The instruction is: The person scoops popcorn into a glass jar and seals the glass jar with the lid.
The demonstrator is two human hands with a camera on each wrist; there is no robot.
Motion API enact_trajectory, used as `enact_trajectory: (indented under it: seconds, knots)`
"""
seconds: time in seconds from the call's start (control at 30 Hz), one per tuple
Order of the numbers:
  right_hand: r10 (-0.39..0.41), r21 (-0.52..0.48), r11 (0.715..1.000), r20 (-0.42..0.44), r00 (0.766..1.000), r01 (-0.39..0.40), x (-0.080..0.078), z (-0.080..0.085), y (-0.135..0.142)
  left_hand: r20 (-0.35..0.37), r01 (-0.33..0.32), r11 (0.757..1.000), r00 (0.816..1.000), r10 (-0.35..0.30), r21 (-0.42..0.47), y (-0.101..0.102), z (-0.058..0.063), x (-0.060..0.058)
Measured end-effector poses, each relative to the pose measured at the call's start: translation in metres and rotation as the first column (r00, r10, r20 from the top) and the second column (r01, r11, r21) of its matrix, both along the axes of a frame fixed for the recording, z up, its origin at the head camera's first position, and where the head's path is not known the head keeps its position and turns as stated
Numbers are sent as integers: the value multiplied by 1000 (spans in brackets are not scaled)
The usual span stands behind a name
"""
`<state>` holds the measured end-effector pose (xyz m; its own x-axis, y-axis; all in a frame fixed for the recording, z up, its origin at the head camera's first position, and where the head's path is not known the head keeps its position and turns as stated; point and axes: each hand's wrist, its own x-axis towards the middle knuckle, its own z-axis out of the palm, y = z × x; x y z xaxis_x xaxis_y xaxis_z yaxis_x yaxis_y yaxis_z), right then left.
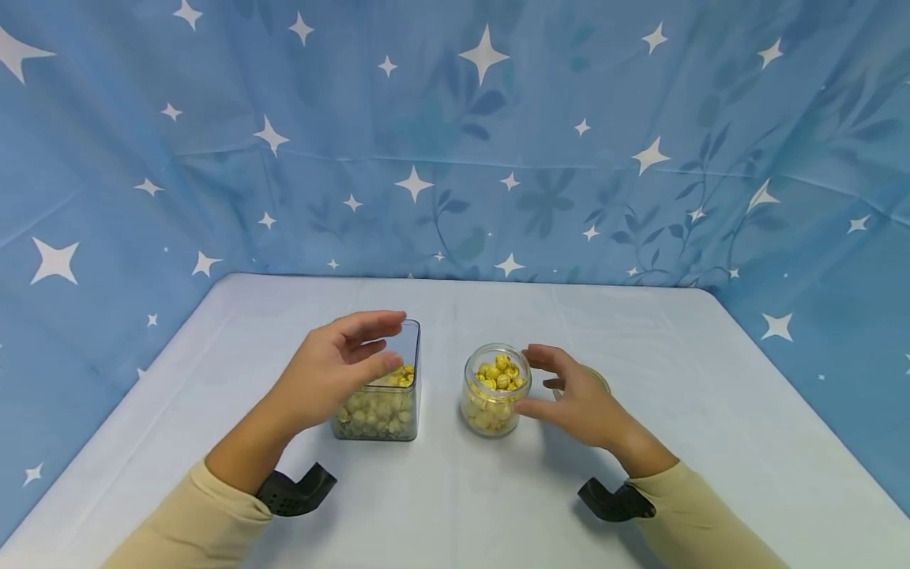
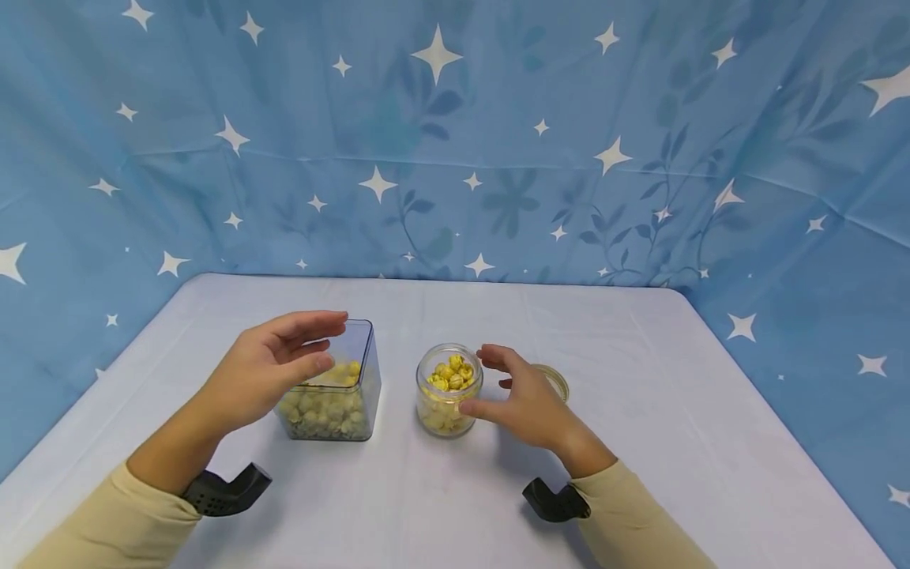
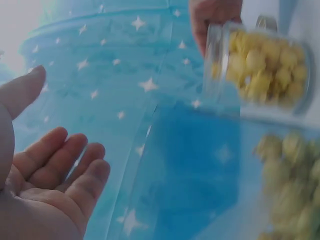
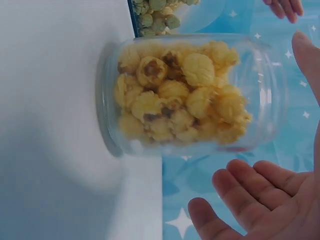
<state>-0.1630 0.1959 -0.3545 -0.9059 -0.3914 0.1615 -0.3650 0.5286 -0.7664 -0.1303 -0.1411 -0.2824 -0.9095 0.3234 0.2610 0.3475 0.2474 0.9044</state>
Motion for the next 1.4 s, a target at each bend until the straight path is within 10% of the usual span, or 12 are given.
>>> enact_trajectory:
  seconds: [0.57, 1.4]
  knots:
    - [-161, 24, 986, -44, 986, 162, 10, -6, 38, 49, 24, 993, 998, -30, 116, 80, -33, 10]
    - [-307, 139, 943, 27, 951, 301, 0, -24, 72, 128, -79, 991, 990, 65, 107, 116, -76, -13]
